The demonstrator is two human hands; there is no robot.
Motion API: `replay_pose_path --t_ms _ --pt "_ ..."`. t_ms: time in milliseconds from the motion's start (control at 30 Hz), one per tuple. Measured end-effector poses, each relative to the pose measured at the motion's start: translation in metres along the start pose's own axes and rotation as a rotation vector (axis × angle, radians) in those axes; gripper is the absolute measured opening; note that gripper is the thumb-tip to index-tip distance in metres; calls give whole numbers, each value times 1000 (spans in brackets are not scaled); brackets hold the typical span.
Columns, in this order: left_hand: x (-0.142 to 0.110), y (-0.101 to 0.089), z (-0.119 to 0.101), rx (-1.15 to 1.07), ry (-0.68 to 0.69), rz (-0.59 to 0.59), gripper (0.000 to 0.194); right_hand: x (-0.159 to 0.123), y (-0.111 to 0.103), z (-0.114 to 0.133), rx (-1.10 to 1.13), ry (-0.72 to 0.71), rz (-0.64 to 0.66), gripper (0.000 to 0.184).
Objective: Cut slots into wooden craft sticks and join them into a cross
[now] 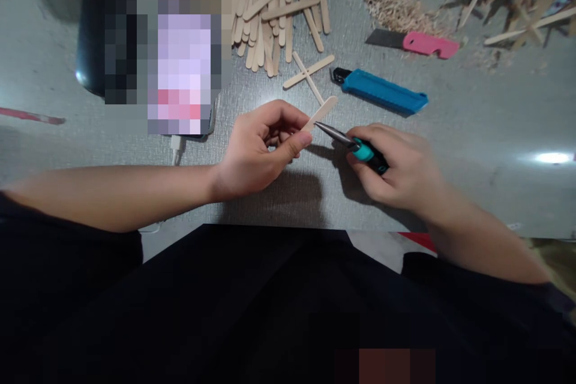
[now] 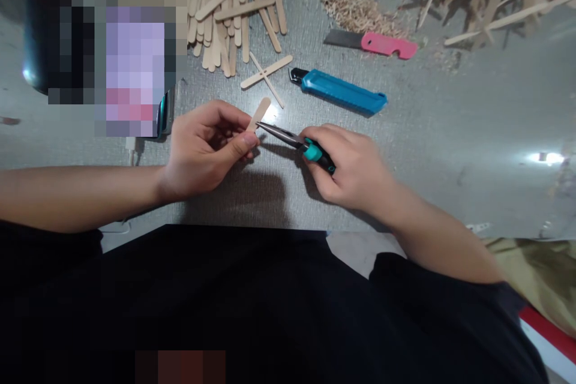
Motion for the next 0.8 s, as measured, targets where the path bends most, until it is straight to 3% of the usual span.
replay_pose_path --t_ms 367,633,800 --pt "-4 -3 -1 9 19 -24 23 -1 5 -4 -56 99 55 16" --pt "-1 3 3 -68 -102 17 39 -2 8 -10 -37 132 50 10" --pt "0 4 10 -85 -156 40 35 -3 8 -9 -24 104 57 12"
Point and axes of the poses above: each hand's wrist, its own x-axis towards the middle knuckle, its own y-axis out of the palm, z = x × y, the point moved 10 cm from there along x, towards the middle knuckle, and after that the axes turned 14 degrees about -x, right-handed, at the moved point
